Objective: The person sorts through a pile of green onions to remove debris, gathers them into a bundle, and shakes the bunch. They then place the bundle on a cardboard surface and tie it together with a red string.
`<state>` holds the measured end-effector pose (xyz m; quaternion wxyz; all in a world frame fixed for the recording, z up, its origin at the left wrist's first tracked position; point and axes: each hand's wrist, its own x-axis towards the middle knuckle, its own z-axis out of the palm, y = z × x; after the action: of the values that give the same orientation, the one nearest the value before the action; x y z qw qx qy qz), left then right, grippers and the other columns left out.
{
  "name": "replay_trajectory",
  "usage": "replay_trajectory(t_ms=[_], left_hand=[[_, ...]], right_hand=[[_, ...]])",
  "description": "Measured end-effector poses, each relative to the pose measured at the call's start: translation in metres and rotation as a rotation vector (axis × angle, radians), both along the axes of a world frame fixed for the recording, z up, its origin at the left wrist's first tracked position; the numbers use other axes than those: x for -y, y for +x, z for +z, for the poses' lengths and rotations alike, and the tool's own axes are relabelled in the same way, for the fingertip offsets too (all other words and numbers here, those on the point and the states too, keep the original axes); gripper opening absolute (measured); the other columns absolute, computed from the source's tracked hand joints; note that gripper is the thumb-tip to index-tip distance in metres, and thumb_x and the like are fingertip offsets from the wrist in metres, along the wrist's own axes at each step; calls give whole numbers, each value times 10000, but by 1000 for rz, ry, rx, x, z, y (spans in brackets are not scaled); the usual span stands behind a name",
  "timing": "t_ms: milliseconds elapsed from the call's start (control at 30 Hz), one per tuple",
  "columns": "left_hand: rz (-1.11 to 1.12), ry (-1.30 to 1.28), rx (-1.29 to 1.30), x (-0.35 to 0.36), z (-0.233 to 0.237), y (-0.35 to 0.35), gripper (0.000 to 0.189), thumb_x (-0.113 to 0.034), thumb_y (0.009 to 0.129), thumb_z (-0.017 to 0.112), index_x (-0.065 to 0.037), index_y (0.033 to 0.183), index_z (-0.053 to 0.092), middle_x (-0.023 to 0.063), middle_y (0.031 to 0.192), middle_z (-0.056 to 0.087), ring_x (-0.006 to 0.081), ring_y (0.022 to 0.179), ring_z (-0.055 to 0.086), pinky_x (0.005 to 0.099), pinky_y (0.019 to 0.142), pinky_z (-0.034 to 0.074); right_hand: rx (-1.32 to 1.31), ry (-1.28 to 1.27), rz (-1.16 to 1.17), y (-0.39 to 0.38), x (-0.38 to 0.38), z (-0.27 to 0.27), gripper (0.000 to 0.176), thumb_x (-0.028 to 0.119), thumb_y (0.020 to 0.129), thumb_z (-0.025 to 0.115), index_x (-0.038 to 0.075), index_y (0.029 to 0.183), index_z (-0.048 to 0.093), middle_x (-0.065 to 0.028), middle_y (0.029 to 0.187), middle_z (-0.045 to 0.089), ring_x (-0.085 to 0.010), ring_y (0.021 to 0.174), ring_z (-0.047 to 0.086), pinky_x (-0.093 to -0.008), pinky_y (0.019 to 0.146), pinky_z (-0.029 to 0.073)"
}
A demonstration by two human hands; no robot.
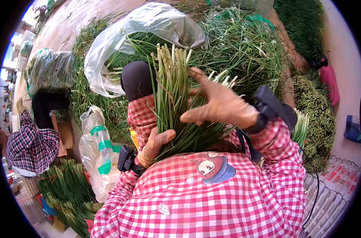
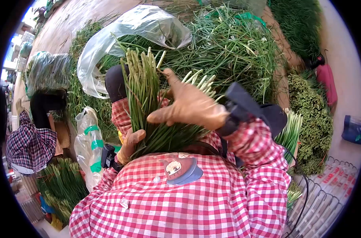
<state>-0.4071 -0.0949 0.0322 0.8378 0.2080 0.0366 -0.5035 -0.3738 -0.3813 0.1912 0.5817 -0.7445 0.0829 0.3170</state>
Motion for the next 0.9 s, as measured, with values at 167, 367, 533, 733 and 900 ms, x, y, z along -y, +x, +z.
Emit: replay_trajectory(t_ms=[167,367,533,733,900], left_hand=[[79,72,246,15,16,1,471,-342,964,453,0,1288,462,108,1243,551,207,1101,568,323,979,435],[154,398,334,27,51,6,446,-278,910,592,16,1234,506,84,1179,572,182,1018,586,316,891,482],[78,765,351,32,48,1,378,-228,849,690,-11,1145,601,15,957,643,97,807,602,245,739,495],[72,762,297,49,65,-5,380,-236,825,727,-9,1114,632,40,975,673,99,805,619,250,732,506],[54,726,286,36,53,-5,350,-259,871,674,-12,1111,614,51,1009,659,115,856,619,260,759,504]], right_hand=[[291,118,-153,-16,-29,-38,868,86,816,686,83,1475,121,-100,985,648,-111,663,581,-246,558,491],[263,-44,-270,-10,14,-8,485,103,887,621,39,1336,449,-56,917,654,-41,598,545,-172,527,490],[471,-116,-298,10,60,-3,155,99,873,640,52,1013,685,-2,753,648,-43,582,550,-193,536,469],[484,-293,-302,30,113,1,151,147,900,610,78,1008,690,-6,748,653,-49,571,572,-190,531,476],[617,-502,-634,44,193,-1,186,158,906,607,43,1040,665,-23,822,679,-66,611,607,-194,543,486]])
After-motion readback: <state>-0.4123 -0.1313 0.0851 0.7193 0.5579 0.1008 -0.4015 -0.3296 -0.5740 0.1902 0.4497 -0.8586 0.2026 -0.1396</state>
